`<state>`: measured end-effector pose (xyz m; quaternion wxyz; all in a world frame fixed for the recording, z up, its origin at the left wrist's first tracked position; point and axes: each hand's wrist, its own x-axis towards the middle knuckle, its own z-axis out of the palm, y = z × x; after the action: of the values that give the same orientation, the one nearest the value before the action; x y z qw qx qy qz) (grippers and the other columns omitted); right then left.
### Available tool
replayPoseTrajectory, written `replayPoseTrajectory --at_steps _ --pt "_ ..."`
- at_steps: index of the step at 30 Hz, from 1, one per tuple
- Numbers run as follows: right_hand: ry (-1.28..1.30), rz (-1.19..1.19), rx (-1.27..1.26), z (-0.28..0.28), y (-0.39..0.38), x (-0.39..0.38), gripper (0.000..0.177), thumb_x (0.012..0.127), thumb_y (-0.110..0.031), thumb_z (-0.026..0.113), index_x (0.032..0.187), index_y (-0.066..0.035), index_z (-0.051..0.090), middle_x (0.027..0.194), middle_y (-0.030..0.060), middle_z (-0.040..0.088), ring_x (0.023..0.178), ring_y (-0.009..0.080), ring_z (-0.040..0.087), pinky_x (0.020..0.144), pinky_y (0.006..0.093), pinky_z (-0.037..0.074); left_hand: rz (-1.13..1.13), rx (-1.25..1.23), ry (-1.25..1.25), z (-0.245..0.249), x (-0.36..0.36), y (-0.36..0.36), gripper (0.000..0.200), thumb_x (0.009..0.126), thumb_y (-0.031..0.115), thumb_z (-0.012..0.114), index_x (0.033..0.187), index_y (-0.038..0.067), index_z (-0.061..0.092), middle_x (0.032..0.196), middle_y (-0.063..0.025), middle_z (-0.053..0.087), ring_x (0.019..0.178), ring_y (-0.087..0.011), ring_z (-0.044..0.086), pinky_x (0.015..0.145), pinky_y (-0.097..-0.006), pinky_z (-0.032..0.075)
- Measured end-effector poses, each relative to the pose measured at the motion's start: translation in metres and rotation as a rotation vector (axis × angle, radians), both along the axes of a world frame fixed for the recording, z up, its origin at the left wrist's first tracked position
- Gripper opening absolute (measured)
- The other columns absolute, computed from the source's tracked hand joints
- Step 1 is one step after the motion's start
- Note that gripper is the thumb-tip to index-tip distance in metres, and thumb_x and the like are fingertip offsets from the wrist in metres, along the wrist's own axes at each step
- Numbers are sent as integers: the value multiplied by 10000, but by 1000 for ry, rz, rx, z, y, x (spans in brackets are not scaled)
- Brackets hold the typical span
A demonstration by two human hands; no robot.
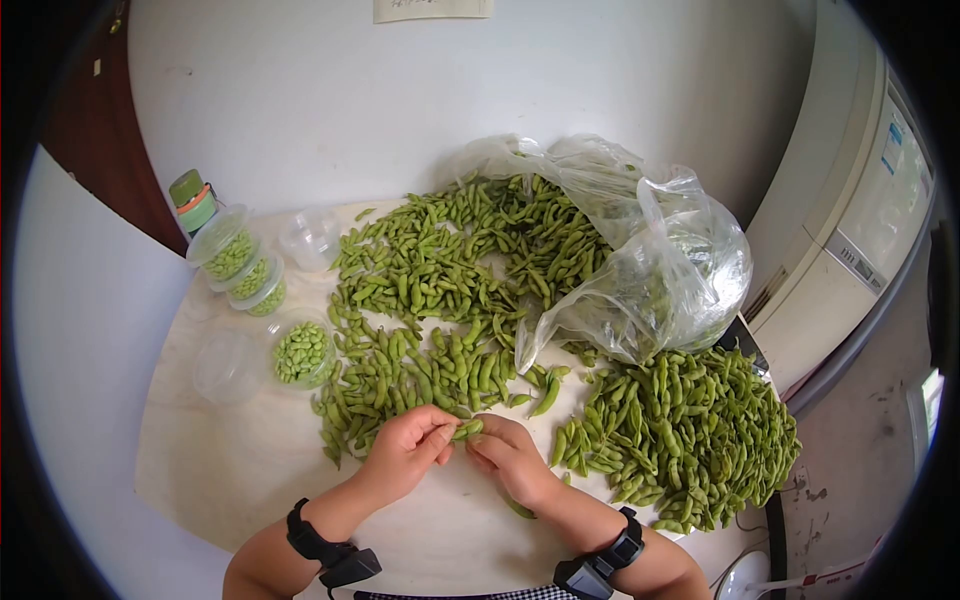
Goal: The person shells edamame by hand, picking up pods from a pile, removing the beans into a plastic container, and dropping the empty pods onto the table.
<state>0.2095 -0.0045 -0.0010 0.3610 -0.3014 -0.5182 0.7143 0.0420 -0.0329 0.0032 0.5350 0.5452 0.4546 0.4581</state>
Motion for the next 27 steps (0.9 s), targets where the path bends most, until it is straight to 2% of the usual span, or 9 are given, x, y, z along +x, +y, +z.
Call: replayPoseTrajectory --at_steps 3,7,9,12,13,15,16,18,27 --pt "-185 -77 241 9 4 -3 199 869 -173 593 944 3 537 686 -31 485 600 36 386 513 201 300 -11 38 123 4 -1 -2 136 910 54 468 1005 -14 538 698 -20 534 611 -67 474 544 -206 389" --pt "-263 -42 219 -2 10 0 267 844 -182 653 984 16 541 691 -36 504 616 33 401 523 202 328 36 22 132 4 0 -2 152 880 9 468 1012 -8 541 712 -27 552 606 -68 490 533 -207 400" --pt "-300 -45 279 -1 10 1 245 824 -143 633 1017 2 592 863 81 604 704 133 527 650 282 442 49 23 103 2 1 -2 153 870 2 475 1005 -9 548 702 -24 555 603 -64 490 529 -211 400" --pt "-410 -10 312 11 6 1 244 827 -106 582 1042 8 575 869 128 602 706 170 543 647 299 447 50 10 126 -2 -1 -3 150 847 2 506 985 -9 563 683 -21 561 591 -60 488 521 -217 401" --pt "-411 -12 312 12 4 1 244 827 -106 582 1042 8 575 869 128 602 706 170 543 647 299 447 40 -3 178 -3 -2 -2 146 834 9 529 972 -10 572 673 -22 563 580 -59 486 516 -220 401" --pt "-425 -16 469 12 3 -1 207 805 -86 541 967 43 537 678 126 550 609 165 495 569 288 415 46 34 248 0 1 -4 149 820 16 548 964 -8 578 663 -25 562 567 -61 484 513 -221 402" --pt "-426 -18 468 12 3 -1 207 805 -86 541 967 43 537 678 126 550 609 165 495 569 288 415 54 69 319 3 2 -6 154 805 22 568 956 -6 584 653 -28 561 554 -62 481 511 -222 403" --pt "-412 -24 541 11 3 -1 214 788 -80 490 946 59 533 704 215 547 635 272 524 613 344 436 49 97 364 7 3 -7 163 795 25 579 955 -4 583 648 -32 558 552 -66 483 512 -225 407" --pt "-430 33 610 7 7 4 226 797 -65 457 971 63 521 823 259 560 759 358 548 698 372 438 47 189 481 8 5 -8 178 768 23 598 945 13 575 638 -56 561 533 -101 508 511 -243 420"
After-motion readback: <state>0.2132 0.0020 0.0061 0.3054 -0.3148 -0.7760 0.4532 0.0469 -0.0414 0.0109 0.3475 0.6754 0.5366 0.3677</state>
